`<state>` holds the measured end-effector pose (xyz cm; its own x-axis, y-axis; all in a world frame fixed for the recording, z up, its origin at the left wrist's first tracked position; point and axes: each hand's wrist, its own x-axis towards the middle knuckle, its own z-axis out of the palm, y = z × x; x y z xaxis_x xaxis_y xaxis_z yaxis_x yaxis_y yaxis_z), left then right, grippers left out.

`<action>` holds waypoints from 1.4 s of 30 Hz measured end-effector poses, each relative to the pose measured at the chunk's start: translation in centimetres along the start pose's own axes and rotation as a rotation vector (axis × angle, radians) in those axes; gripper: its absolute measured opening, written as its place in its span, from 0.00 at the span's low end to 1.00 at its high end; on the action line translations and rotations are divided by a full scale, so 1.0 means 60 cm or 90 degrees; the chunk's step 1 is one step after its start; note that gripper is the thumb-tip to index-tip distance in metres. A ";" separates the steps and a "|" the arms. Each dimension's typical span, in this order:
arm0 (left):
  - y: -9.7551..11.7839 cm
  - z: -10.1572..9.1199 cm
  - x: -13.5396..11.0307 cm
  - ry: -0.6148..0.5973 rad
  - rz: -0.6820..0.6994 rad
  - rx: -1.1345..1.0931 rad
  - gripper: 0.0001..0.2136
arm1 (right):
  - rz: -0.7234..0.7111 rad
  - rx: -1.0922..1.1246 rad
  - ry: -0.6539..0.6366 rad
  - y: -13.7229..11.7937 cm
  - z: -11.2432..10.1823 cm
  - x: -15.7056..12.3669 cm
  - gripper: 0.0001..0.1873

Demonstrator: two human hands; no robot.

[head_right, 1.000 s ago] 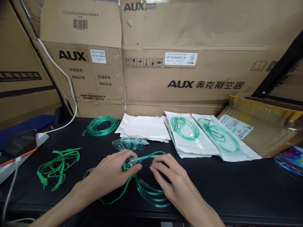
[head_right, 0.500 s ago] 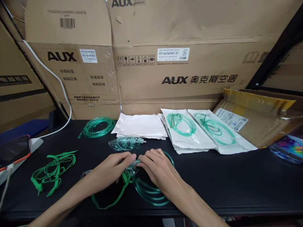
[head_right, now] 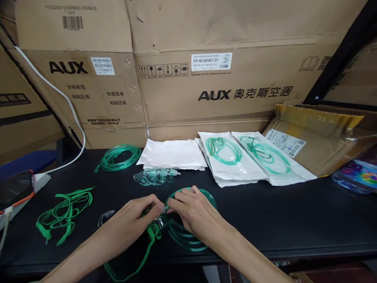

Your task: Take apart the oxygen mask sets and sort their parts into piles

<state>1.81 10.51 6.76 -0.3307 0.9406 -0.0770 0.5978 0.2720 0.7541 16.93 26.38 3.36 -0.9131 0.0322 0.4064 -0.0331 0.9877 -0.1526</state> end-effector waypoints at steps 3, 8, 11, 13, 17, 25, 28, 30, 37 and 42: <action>-0.005 0.015 -0.010 0.055 0.042 0.069 0.10 | 0.000 0.014 -0.026 -0.003 0.002 0.001 0.15; -0.026 0.036 -0.020 0.166 0.152 0.162 0.08 | 0.012 0.030 -0.057 -0.002 0.002 0.003 0.14; -0.038 0.034 -0.025 0.211 0.207 0.207 0.07 | 0.036 0.026 -0.065 0.000 -0.001 0.002 0.15; -0.041 0.026 -0.027 0.240 0.216 0.216 0.07 | 0.054 0.016 -0.066 0.000 -0.002 0.002 0.15; -0.034 0.010 -0.022 0.203 0.139 0.197 0.09 | 0.047 -0.009 -0.076 -0.008 -0.008 0.009 0.11; -0.029 -0.019 0.001 0.246 0.121 0.332 0.08 | 0.006 0.011 -0.058 -0.020 -0.043 0.032 0.11; -0.024 -0.029 -0.001 0.280 0.196 0.337 0.08 | 0.005 0.031 -0.019 -0.016 -0.063 0.025 0.12; -0.012 -0.028 -0.005 0.276 0.248 0.321 0.07 | 0.024 0.037 0.018 -0.011 -0.076 0.006 0.14; 0.049 0.071 -0.005 0.103 0.365 0.332 0.10 | 0.091 -0.044 0.020 -0.001 -0.080 -0.126 0.16; 0.044 0.147 0.017 0.026 0.424 0.422 0.14 | 0.038 -0.142 -0.009 -0.001 -0.082 -0.184 0.24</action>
<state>9.46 14.00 2.89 0.2106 0.9399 0.2688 0.9630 -0.2468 0.1085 29.02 26.74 3.33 -0.9165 0.0912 0.3896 0.1107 0.9935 0.0279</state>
